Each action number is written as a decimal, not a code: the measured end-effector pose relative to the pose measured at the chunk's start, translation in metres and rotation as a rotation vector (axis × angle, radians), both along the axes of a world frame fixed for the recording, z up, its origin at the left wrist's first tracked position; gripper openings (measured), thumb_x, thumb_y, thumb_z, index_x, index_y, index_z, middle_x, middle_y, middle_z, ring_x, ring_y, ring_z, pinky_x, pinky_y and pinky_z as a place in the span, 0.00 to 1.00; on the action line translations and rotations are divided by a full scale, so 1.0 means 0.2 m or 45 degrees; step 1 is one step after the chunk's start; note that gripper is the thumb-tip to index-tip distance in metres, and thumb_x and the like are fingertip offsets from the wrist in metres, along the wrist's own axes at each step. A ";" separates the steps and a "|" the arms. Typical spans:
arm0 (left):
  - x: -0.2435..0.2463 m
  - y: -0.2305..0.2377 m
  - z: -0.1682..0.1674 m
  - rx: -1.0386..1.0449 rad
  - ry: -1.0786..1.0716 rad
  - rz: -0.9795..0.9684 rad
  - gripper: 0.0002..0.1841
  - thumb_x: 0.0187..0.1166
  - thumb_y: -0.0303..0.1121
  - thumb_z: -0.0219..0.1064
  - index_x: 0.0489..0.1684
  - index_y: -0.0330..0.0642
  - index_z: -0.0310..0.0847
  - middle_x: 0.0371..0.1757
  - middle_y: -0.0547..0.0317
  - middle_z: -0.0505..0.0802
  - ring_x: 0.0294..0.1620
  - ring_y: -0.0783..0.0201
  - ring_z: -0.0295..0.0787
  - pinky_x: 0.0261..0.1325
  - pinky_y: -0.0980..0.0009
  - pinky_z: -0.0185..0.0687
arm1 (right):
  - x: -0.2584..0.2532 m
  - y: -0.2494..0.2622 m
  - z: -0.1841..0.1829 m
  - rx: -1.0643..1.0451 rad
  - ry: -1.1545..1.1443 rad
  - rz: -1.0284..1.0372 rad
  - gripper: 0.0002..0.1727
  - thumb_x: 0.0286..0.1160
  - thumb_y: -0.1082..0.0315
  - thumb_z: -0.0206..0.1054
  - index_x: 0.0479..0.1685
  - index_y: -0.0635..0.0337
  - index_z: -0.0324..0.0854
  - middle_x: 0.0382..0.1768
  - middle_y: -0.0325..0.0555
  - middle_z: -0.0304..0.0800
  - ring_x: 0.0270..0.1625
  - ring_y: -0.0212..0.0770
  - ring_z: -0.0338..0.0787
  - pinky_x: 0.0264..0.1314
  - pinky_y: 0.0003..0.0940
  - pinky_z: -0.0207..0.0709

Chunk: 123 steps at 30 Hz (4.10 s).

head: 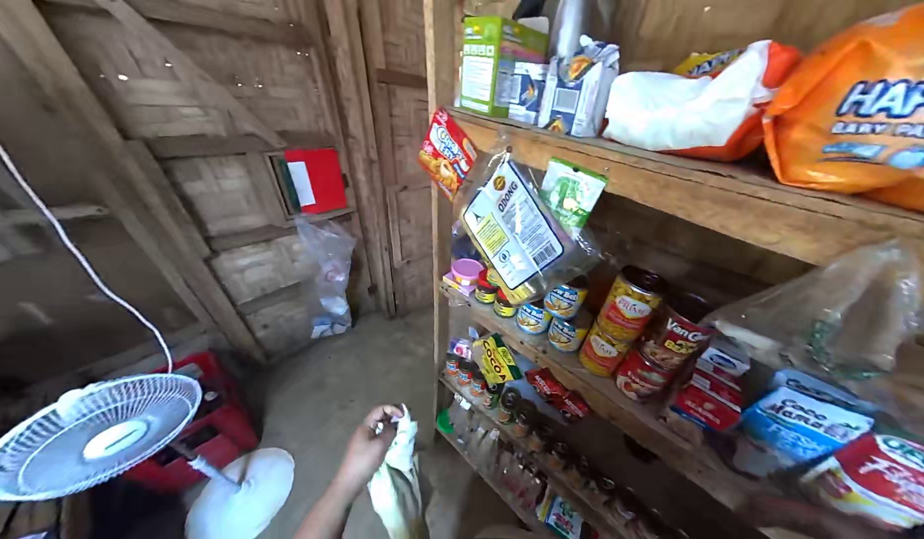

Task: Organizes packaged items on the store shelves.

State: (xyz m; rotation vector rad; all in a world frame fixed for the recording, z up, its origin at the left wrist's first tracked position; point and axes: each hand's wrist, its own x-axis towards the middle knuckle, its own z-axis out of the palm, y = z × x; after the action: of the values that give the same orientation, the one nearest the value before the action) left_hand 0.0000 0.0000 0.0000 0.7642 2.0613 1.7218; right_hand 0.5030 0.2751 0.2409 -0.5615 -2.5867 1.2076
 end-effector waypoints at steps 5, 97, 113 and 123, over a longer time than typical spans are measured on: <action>-0.15 0.02 0.30 0.340 0.194 0.173 0.11 0.68 0.22 0.54 0.24 0.41 0.83 0.39 0.66 0.95 0.46 0.74 0.91 0.56 0.69 0.87 | -0.39 -0.03 0.38 0.625 0.220 0.453 0.18 0.90 0.60 0.59 0.66 0.57 0.86 0.62 0.53 0.91 0.71 0.41 0.86 0.80 0.41 0.75; -0.67 1.25 2.01 0.444 0.910 -0.824 0.11 0.84 0.35 0.63 0.40 0.34 0.84 0.35 0.47 0.88 0.40 0.50 0.85 0.48 0.46 0.80 | -2.39 -0.04 1.01 1.388 -0.090 -0.728 0.11 0.84 0.70 0.63 0.49 0.69 0.87 0.52 0.64 0.89 0.61 0.63 0.88 0.67 0.62 0.77; -0.71 1.26 1.95 0.735 0.933 -0.940 0.10 0.82 0.32 0.64 0.32 0.36 0.81 0.27 0.57 0.81 0.30 0.65 0.76 0.38 0.64 0.74 | -2.32 -0.01 1.03 1.348 -0.045 -0.596 0.10 0.84 0.67 0.64 0.45 0.66 0.86 0.47 0.59 0.89 0.54 0.56 0.89 0.62 0.58 0.79; -0.75 1.19 1.96 0.484 0.947 -0.889 0.14 0.87 0.38 0.61 0.48 0.35 0.87 0.42 0.48 0.91 0.46 0.52 0.89 0.56 0.47 0.81 | -2.34 -0.06 1.03 1.268 -0.060 -0.630 0.11 0.86 0.65 0.63 0.47 0.66 0.85 0.42 0.57 0.88 0.47 0.54 0.89 0.55 0.57 0.80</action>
State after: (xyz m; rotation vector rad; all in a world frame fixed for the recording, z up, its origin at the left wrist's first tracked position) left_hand -0.1499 0.2376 0.3912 2.1949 1.4794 1.5211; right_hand 0.0357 0.2621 0.4463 -0.8768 -2.4366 -0.2669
